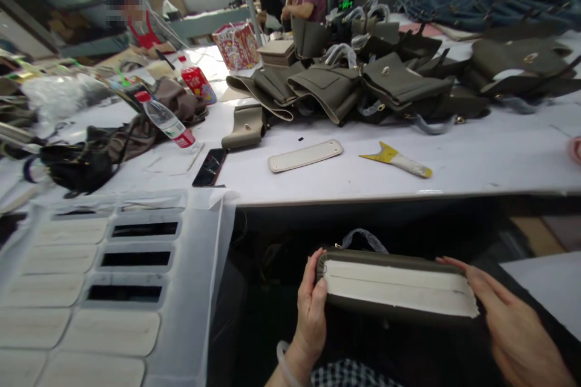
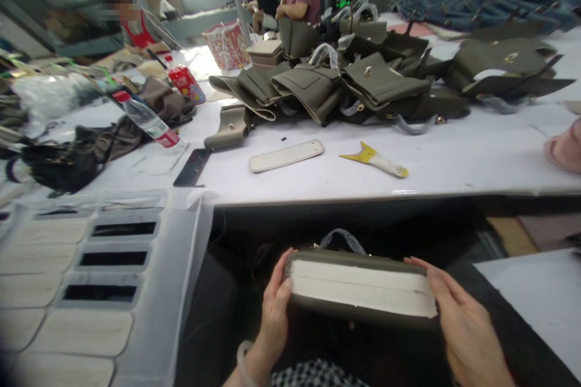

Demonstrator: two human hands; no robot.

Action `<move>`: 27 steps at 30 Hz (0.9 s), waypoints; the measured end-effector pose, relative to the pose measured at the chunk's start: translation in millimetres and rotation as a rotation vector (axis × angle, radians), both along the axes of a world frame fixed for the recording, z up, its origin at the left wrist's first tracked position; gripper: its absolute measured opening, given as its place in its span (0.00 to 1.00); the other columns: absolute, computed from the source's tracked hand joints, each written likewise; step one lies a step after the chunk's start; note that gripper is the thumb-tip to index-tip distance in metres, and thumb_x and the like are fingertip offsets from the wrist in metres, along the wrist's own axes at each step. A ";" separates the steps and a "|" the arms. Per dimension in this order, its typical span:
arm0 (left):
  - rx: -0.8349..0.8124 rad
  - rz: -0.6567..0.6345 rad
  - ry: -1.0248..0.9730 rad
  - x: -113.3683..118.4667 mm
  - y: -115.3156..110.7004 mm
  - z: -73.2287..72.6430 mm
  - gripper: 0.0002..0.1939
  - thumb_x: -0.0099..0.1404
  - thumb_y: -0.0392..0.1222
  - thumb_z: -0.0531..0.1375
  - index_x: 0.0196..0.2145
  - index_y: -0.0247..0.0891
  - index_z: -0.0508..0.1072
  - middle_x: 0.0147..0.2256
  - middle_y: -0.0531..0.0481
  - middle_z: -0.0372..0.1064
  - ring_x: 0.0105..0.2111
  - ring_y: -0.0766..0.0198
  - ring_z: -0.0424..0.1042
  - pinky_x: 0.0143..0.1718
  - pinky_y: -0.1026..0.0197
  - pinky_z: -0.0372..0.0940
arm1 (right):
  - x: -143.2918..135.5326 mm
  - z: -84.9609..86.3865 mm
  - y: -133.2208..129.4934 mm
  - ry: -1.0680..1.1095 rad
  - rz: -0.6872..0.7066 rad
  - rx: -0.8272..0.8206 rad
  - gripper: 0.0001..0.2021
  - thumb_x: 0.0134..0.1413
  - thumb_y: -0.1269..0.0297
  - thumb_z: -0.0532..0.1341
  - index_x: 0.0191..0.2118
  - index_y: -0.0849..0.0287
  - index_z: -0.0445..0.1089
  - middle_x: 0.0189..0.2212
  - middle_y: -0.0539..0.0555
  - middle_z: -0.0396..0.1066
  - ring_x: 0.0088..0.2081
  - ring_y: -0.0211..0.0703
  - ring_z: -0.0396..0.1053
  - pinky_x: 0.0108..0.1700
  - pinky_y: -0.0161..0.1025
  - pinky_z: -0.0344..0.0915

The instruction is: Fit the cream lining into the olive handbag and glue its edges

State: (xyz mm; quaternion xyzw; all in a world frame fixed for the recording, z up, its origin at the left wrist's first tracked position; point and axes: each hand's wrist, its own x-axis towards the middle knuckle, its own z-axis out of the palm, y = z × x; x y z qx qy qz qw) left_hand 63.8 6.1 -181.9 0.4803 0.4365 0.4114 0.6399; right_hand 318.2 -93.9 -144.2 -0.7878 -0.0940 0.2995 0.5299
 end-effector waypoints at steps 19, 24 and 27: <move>-0.201 -0.146 -0.130 8.7 30.7 13.9 0.18 0.69 0.46 0.55 0.50 0.35 0.75 0.50 0.42 0.74 0.49 0.53 0.72 0.50 0.57 0.64 | -18.2 -21.5 2.0 0.004 -0.102 0.116 0.22 0.54 0.47 0.63 0.47 0.57 0.75 0.50 0.56 0.74 0.48 0.52 0.71 0.42 0.38 0.68; -0.242 -0.210 -0.317 -9.9 21.4 7.9 0.26 0.66 0.43 0.56 0.60 0.37 0.66 0.59 0.42 0.67 0.58 0.49 0.65 0.59 0.52 0.59 | -16.2 -21.7 2.1 0.069 -0.118 0.201 0.22 0.50 0.45 0.64 0.45 0.56 0.76 0.48 0.55 0.75 0.46 0.49 0.72 0.40 0.34 0.69; -0.136 -0.277 -0.288 -23.6 22.2 2.9 0.33 0.57 0.37 0.62 0.62 0.42 0.65 0.62 0.47 0.63 0.63 0.49 0.59 0.64 0.52 0.54 | -16.8 -21.7 1.6 0.078 -0.115 0.215 0.22 0.50 0.45 0.65 0.45 0.56 0.76 0.48 0.55 0.75 0.45 0.47 0.72 0.39 0.33 0.70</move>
